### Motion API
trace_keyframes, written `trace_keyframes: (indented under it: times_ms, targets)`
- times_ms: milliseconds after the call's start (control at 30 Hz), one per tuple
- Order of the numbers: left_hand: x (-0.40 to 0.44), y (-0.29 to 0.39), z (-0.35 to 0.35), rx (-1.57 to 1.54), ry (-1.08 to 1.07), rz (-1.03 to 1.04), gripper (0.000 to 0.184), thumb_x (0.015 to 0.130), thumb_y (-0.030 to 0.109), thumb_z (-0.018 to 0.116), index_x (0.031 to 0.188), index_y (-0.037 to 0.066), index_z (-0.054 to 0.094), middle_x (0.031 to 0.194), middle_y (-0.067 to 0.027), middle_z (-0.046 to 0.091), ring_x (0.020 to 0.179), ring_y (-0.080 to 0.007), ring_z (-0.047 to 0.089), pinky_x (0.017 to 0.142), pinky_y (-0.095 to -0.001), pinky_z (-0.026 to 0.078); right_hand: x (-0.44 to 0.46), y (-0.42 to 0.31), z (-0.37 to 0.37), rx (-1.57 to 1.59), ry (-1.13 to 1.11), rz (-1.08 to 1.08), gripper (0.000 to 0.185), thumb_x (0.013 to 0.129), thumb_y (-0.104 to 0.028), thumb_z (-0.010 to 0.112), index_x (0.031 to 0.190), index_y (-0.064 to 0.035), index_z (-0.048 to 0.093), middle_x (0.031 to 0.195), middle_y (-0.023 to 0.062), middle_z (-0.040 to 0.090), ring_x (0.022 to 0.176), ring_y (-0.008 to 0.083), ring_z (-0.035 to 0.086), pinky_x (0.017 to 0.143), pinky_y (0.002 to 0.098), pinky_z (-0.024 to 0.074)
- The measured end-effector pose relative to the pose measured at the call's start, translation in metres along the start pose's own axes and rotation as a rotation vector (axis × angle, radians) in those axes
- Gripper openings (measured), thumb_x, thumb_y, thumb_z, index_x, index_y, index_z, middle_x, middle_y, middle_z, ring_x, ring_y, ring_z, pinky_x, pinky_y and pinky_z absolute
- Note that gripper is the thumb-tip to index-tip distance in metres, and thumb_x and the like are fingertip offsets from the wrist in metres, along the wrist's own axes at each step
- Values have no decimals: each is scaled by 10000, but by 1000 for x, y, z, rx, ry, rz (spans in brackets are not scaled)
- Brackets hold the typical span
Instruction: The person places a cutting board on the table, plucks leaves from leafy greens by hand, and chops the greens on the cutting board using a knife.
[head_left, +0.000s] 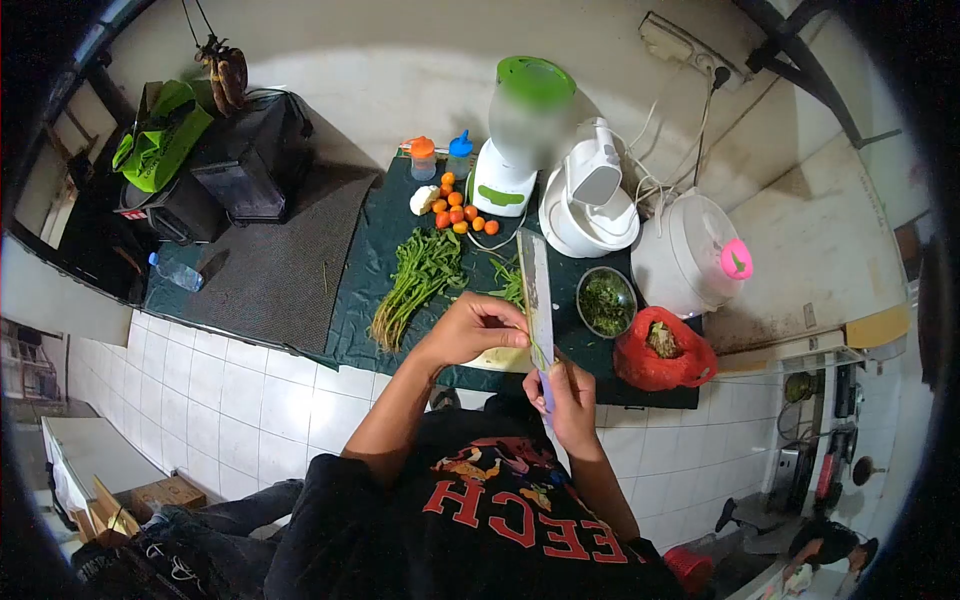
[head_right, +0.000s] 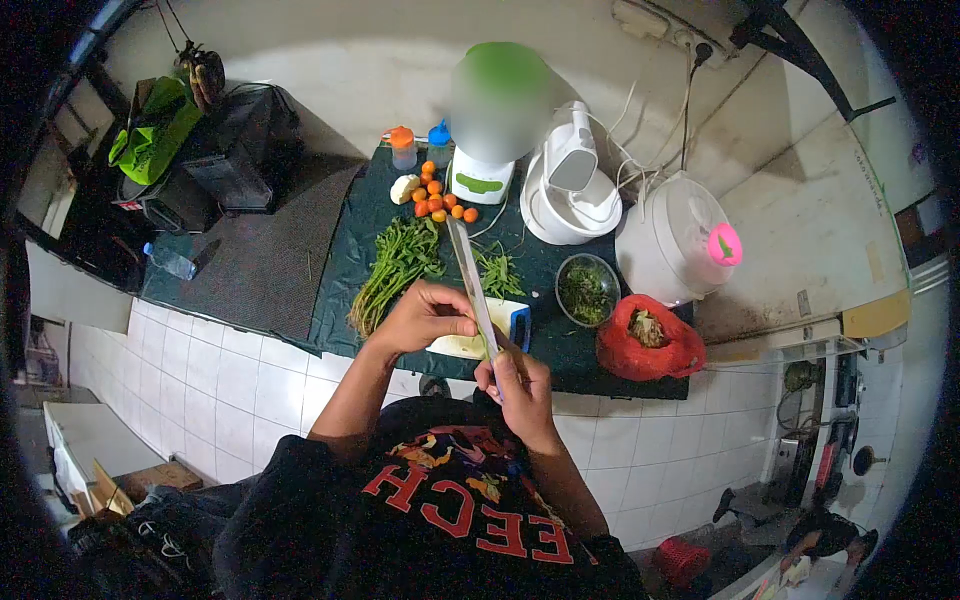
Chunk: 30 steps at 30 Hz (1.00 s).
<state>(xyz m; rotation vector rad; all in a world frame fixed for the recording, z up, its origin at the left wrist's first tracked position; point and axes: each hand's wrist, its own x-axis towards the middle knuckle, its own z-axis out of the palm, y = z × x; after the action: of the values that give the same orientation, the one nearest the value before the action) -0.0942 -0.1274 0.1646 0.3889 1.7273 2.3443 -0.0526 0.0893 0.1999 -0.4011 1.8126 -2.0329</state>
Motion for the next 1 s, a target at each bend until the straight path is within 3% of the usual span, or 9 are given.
trace_keyframes:
  times_ms: [633, 933, 1000]
  targets:
    - [39, -36, -15, -70, 45, -54, 160, 880, 81, 789, 1013, -2, 756, 939, -32, 729, 873, -92, 659, 815, -258, 541, 43, 12, -32, 38, -27, 70, 441, 1100, -392, 430, 1228, -5, 597, 748, 31, 573, 574, 44, 448, 487, 203, 330]
    - [52, -55, -20, -158, 90, -70, 166, 875, 94, 794, 1012, 8, 755, 940, -40, 736, 883, -106, 677, 830, -264, 552, 55, 15, -43, 96, -4, 95, 445, 1095, -406, 440, 1197, -2, 595, 733, 27, 571, 575, 41, 448, 498, 200, 340]
    - [56, -57, -17, -219, 104, -37, 174, 843, 113, 827, 970, 18, 757, 925, -35, 724, 855, -115, 665, 783, -274, 545, 56, 16, -47, 59, -22, 91, 453, 1095, -408, 441, 1220, 0, 593, 739, 28, 571, 578, 40, 445, 502, 200, 341]
